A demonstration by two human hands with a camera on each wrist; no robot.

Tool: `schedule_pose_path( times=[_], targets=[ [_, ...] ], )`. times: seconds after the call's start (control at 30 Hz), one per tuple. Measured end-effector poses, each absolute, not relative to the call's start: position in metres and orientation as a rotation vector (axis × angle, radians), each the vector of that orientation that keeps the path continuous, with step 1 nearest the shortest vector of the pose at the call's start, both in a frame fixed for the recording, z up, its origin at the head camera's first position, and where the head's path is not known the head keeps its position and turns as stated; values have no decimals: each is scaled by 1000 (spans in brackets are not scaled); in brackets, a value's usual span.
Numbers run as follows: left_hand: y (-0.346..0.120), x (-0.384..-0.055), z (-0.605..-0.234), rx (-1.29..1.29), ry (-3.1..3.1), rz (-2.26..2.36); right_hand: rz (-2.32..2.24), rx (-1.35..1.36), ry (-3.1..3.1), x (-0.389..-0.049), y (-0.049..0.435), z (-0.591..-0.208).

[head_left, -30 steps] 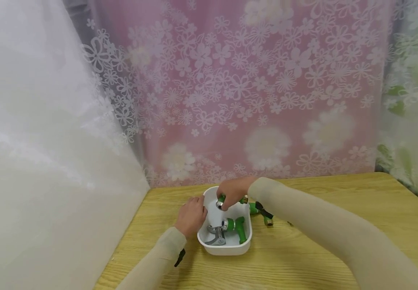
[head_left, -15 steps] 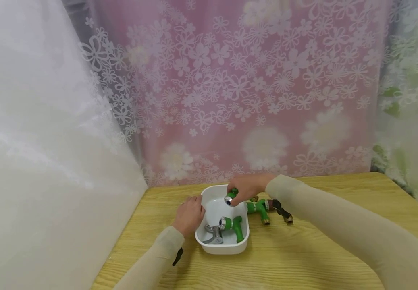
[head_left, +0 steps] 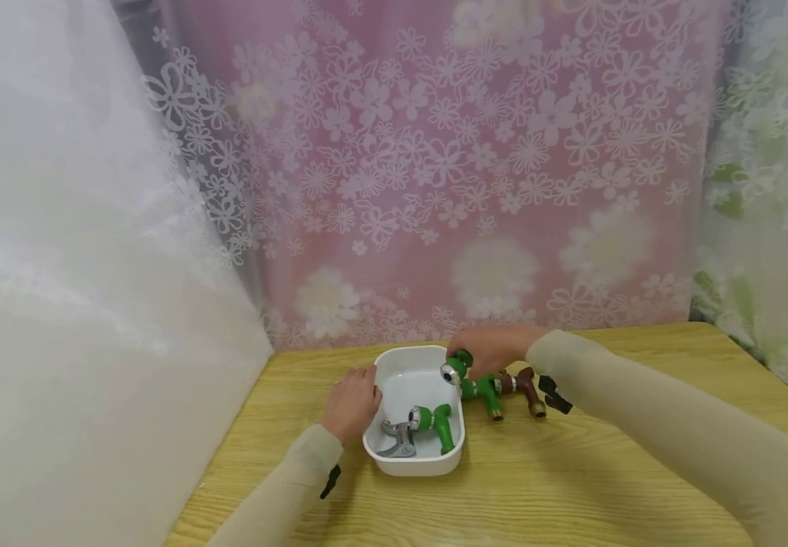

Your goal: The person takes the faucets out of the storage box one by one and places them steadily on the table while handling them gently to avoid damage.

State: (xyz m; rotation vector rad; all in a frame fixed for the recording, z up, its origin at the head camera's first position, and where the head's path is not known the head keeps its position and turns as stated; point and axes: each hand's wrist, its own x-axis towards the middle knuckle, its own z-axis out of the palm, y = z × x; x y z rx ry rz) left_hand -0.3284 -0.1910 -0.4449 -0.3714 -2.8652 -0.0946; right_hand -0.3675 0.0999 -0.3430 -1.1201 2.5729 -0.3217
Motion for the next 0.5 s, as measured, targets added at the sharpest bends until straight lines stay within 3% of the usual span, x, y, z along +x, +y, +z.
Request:
schedule_pose_path(
  times=[0.2,0.5],
  targets=[
    [-192,-331,-447,-389,-2853,-128,-299,-1244,2651,-369,117,-351],
    [-191,-331,-446,-370,-2874,-159,-292,-1187,2701,-374,147,-366]
  ],
)
